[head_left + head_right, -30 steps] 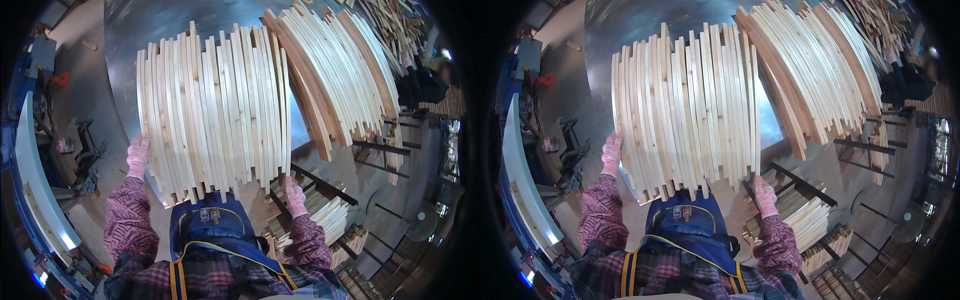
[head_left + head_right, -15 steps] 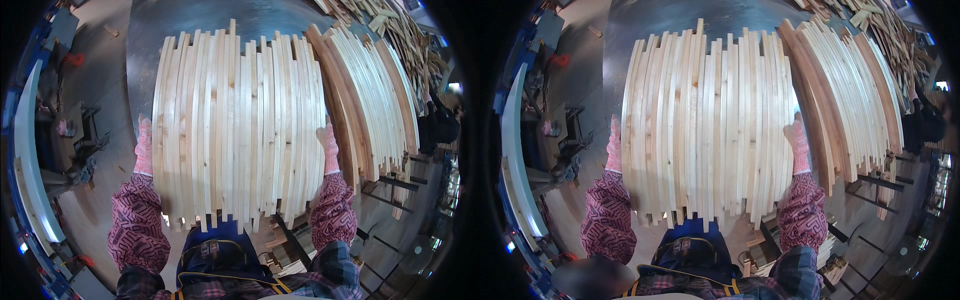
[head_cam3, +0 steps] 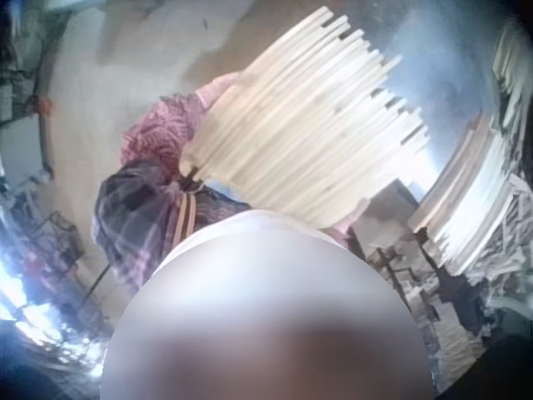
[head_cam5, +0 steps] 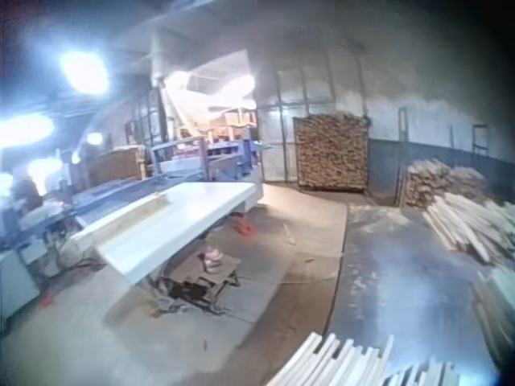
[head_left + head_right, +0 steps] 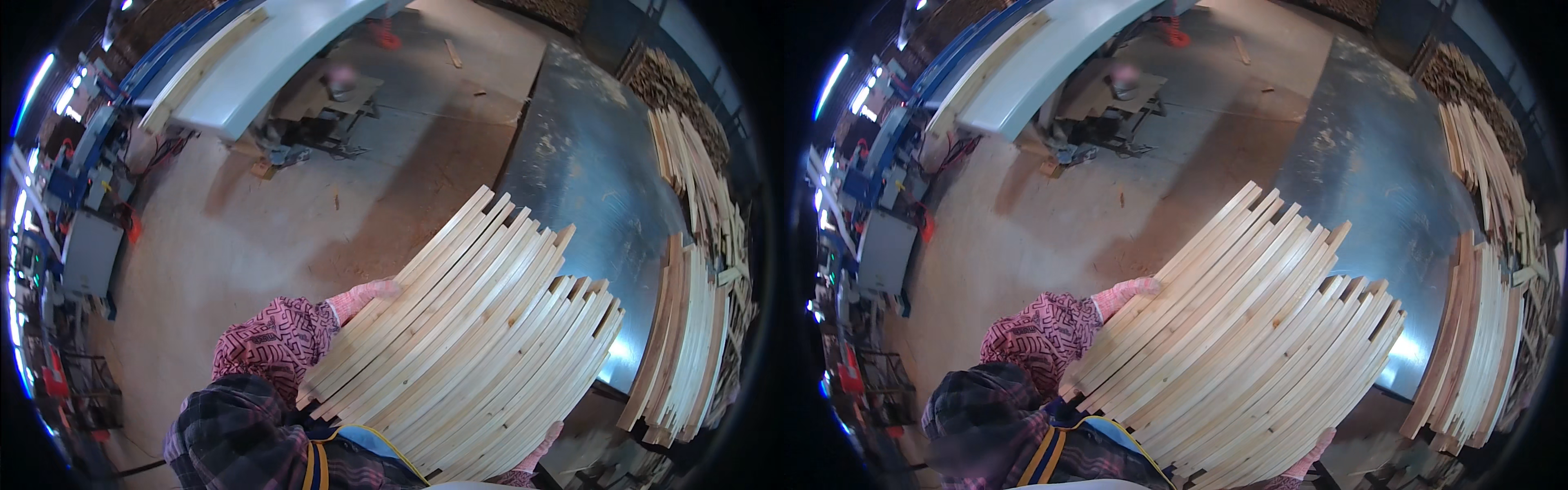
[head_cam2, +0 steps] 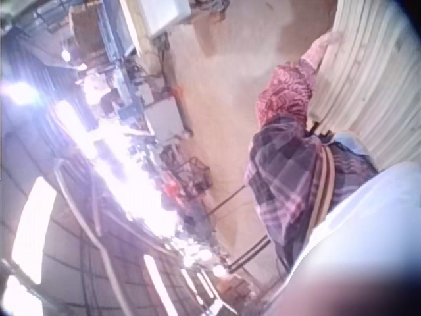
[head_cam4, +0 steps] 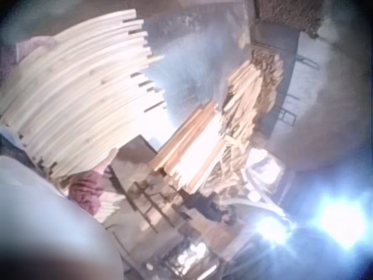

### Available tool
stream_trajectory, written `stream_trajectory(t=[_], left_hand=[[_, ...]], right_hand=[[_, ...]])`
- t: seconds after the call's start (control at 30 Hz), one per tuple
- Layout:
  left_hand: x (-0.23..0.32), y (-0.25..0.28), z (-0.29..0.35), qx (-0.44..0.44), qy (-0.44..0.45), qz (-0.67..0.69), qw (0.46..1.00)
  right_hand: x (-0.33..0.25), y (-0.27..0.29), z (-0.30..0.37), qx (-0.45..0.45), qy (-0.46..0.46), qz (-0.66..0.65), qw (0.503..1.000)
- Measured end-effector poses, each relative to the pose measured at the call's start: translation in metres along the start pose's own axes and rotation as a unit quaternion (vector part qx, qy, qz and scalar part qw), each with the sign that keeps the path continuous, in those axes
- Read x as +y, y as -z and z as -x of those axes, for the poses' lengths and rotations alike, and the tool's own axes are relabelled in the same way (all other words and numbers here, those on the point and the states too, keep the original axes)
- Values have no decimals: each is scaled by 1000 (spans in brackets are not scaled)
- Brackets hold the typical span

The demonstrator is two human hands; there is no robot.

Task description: The person repeatedly picks up stacks of light-colored wooden planks from a metal table and places them onto a conveyor belt. The person also gathers scattered planks from the floor and table, aligns them into neat stacks, and continues loading them onto the conveyor.

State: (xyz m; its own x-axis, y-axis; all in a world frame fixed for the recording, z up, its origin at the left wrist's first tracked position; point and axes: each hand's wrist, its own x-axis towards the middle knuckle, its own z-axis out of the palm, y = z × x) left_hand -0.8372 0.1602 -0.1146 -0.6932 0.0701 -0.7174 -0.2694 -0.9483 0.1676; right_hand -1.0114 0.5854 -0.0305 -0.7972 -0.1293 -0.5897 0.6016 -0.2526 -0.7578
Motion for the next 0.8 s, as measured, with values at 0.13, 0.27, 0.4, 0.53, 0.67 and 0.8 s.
stream_trajectory(t=[0.13,0.27,0.4,0.53,0.67,0.8], left_hand=[[-22,12,19,-16,-48,19,999],[-61,39,3,-27,-168,-29,985],[-83,13,59,-67,-256,14,964],[-98,13,88,-94,-386,15,918],[-65,-34,152,-98,-447,19,889],[-50,-61,169,-96,-465,21,880]], right_hand=[[-1,24,-19,-61,14,0,998],[-18,48,-44,-154,45,-4,987],[-26,37,-79,-275,18,-22,961],[-44,-10,-120,-430,-55,-40,900],[-93,-70,-141,-545,-135,-59,825],[-113,-138,-79,-500,-5,58,864]])
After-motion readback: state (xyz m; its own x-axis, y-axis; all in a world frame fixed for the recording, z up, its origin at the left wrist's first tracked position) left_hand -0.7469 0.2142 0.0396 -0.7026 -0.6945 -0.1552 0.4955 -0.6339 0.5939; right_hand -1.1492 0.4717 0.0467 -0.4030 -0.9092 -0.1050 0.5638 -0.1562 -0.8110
